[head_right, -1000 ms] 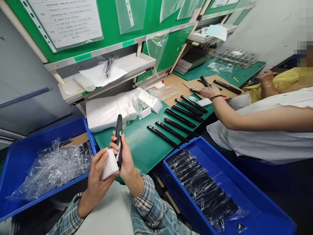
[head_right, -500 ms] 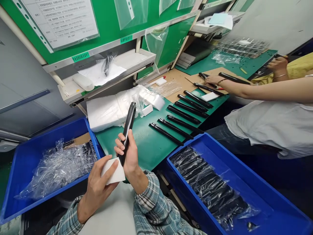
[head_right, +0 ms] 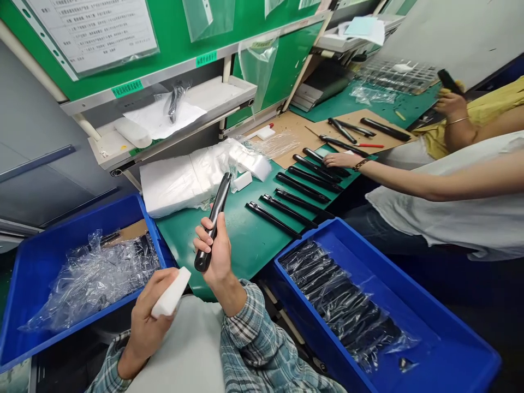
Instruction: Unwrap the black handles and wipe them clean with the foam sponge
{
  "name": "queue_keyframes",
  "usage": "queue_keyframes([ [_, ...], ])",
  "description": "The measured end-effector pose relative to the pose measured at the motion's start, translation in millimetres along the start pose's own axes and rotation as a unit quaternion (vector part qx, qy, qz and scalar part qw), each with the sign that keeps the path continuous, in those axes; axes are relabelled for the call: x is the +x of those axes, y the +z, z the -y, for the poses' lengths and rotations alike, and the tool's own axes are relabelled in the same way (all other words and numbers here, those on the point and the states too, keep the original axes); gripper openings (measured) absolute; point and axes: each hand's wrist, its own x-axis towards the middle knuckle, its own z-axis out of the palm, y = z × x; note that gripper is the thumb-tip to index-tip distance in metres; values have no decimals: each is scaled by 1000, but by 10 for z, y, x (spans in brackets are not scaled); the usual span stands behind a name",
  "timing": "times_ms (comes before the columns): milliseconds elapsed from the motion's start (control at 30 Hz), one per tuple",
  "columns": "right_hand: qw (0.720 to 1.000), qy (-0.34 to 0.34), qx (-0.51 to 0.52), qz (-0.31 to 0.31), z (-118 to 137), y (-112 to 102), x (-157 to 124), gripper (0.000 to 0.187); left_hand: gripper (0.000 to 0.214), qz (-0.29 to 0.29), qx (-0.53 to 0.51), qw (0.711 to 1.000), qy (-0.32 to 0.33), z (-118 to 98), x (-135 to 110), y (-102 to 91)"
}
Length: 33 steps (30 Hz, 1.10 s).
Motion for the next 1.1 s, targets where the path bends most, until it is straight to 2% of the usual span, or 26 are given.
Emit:
queue_keyframes([
  [133,1000,18,-6,10,-67,-6,-27,13,55,16,175,981,87,-4,48,31],
  [233,999,-10,-33,18,-132,-26,-62,24,51,17,247,963,104,-13,90,98],
  [300,998,-25,-53,21,-162,-31,-78,34,50,8,248,963,105,-7,104,118],
  [400,997,-5,-76,12,-180,-9,-81,48,51,6,236,967,101,5,113,113],
  [500,996,-5,-84,-1,-172,43,-85,53,48,0,227,969,100,-4,128,95],
  [633,995,-12,-96,30,-156,94,-131,60,50,-5,227,968,104,-56,166,74],
  [767,993,26,-110,42,-151,110,-182,60,51,-9,227,968,109,-97,183,49],
  [1100,995,7,-95,33,-143,207,-214,64,41,-2,237,966,108,-160,151,14],
])
